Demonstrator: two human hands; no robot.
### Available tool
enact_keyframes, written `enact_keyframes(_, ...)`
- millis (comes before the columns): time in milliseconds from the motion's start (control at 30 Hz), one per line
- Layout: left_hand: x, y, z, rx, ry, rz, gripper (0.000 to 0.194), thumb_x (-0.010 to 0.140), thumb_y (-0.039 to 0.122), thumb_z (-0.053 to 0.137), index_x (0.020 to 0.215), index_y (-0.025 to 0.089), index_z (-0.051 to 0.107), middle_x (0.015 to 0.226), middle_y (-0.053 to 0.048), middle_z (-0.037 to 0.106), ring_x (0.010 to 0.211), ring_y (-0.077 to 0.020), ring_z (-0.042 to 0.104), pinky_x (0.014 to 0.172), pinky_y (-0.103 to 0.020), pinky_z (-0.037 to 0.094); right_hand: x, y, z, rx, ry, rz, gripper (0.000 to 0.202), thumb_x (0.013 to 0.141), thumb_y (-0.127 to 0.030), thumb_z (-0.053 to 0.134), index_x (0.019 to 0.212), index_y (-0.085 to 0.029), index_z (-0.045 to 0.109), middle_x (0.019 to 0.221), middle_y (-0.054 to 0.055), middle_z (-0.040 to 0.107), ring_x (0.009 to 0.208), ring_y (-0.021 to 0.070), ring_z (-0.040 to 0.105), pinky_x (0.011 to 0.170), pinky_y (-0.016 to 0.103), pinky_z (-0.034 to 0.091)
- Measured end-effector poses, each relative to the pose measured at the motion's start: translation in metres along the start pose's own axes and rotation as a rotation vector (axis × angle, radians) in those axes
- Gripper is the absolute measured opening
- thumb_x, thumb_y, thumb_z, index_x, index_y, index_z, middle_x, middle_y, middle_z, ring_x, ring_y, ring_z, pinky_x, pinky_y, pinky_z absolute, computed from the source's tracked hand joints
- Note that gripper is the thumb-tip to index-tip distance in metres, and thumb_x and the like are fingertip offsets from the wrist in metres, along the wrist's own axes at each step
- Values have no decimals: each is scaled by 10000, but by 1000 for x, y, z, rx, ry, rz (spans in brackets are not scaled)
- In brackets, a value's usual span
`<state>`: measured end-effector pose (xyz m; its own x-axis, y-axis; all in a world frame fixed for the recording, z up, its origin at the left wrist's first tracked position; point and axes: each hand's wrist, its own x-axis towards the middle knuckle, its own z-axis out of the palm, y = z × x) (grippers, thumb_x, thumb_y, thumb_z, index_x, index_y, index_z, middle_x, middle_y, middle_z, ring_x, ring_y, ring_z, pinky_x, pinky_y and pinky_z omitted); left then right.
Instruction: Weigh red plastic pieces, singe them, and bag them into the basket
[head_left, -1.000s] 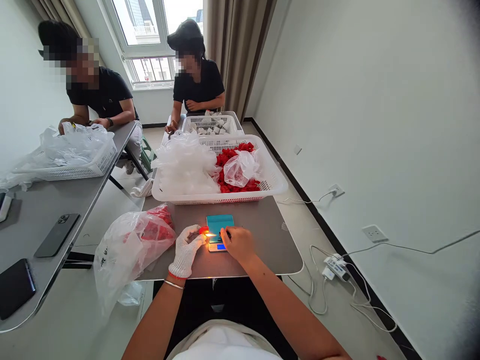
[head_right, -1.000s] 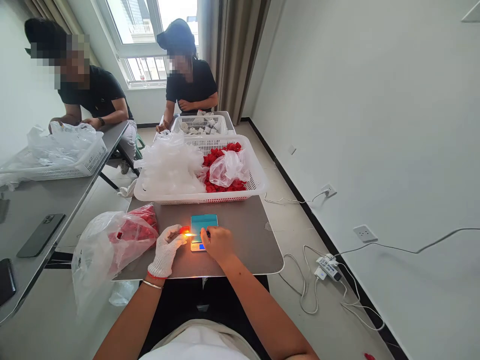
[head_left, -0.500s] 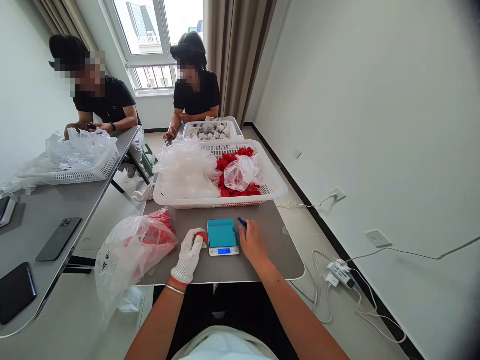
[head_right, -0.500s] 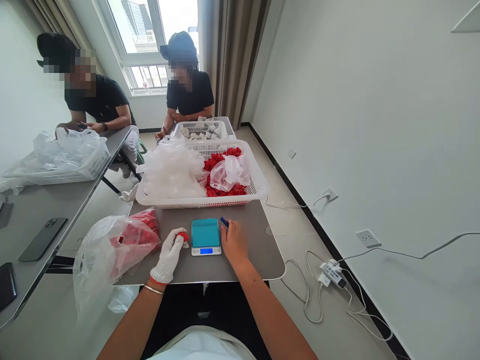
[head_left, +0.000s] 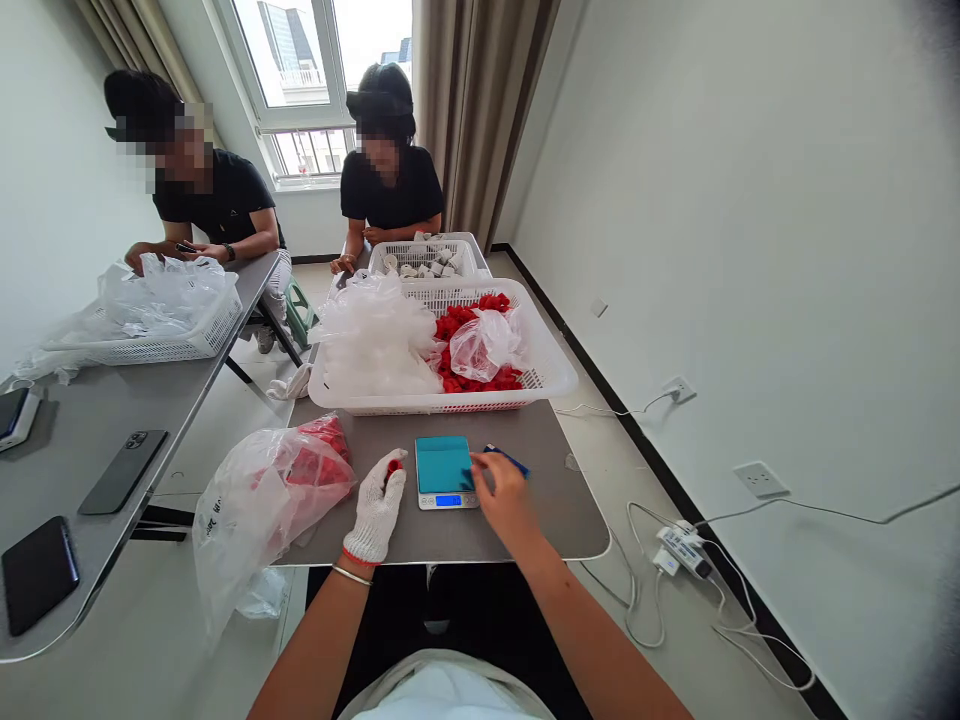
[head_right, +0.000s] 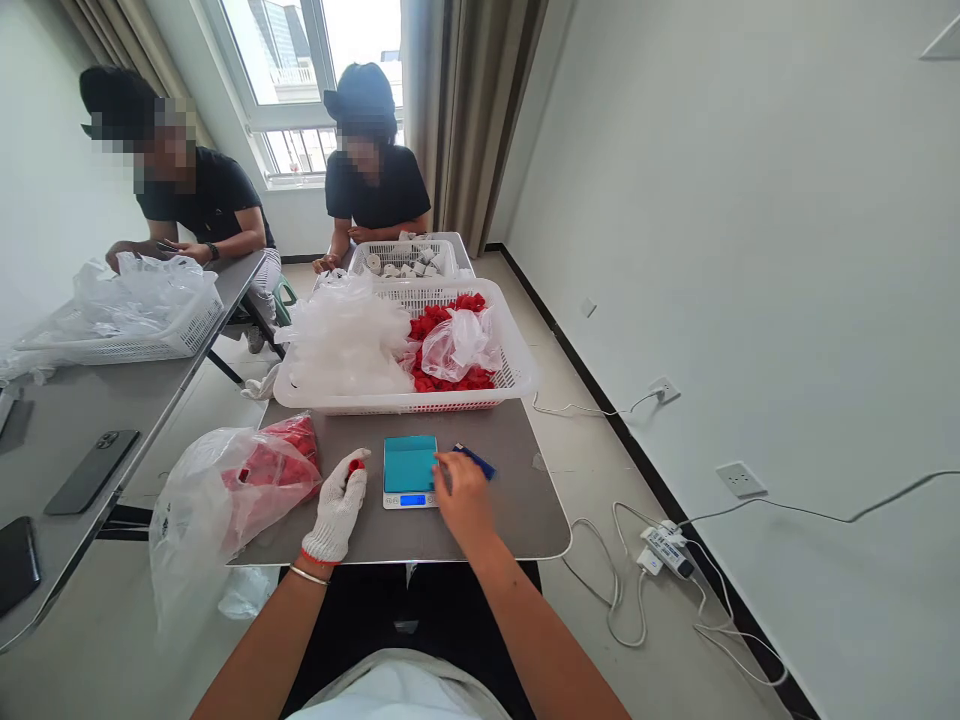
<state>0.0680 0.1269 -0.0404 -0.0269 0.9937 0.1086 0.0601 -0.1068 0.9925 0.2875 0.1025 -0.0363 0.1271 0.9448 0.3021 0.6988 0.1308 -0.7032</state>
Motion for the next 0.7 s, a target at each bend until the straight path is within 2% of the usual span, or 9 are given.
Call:
enact_keyframes(67, 1, -4, -1, 119, -29, 119, 333, 930, 332, 559, 1223, 213, 665, 1217, -101, 671, 1153, -240, 613, 1007, -388, 487, -3, -26, 9, 163, -115, 20, 332, 977, -401, 446, 1086, -191, 679, 1021, 103, 717, 925, 219, 675, 838, 353, 527)
enact_keyframes(100, 1, -5, -2, 164, -63, 167, 359, 946, 315, 529, 1275, 223, 640, 1274, -100, 644, 1217, -244, 575, 1065, -405, 440, -4, -37, 14, 223, -153, 38, 330, 969, -413, 462, 1071, -193, 686, 995, 95, 729, 877, 208, 684, 800, 333, 534)
enact_keyframes(200, 1, -10, -1, 197, -176, 263, 437, 966, 289, 480, 1395, 239, 547, 1199, -107, 643, 1119, -225, 605, 1008, -391, 475, 0, -60, 29, 291, -198, 88, 335, 928, -447, 532, 1045, -182, 701, 924, 85, 744, 793, 198, 685, 728, 312, 534)
enact_keyframes(300, 0, -11, 0, 149, -272, 294, 459, 961, 298, 487, 1415, 244, 523, 1085, -98, 621, 962, -197, 630, 885, -353, 530, 9, -68, 37, 264, -207, 115, 269, 884, -416, 603, 957, -188, 725, 853, 71, 746, 763, 203, 682, 707, 316, 525)
enact_keyframes(400, 0, -10, -1, 83, -251, 235, 435, 953, 316, 508, 1376, 236, 569, 1184, -109, 623, 1038, -211, 630, 940, -364, 521, 15, -66, 38, 280, -209, 119, 217, 887, -340, 590, 946, -202, 746, 871, 72, 759, 766, 206, 690, 727, 328, 533)
enact_keyframes(533, 2, -11, -1, 35, -155, 47, 367, 890, 333, 614, 1230, 213, 681, 1270, -105, 661, 1197, -254, 603, 1067, -421, 461, 16, -60, 33, 392, -234, 69, 226, 880, -305, 592, 1018, -228, 754, 994, 72, 757, 876, 215, 698, 767, 335, 553)
enact_keyframes(633, 3, -11, 0, -2, -177, -26, 355, 815, 325, 695, 1146, 198, 718, 1203, -102, 706, 1145, -267, 646, 1047, -449, 486, 14, -57, 32, 413, -207, 12, 218, 877, -311, 596, 1005, -259, 765, 1029, 66, 731, 935, 217, 680, 760, 328, 553)
enact_keyframes(700, 2, -11, 1, -23, -199, -46, 368, 801, 330, 706, 1143, 193, 717, 1168, -100, 720, 1073, -263, 678, 955, -429, 552, 13, -55, 33, 403, -185, 13, 221, 868, -322, 608, 1006, -263, 770, 1018, 71, 705, 894, 205, 670, 736, 321, 551)
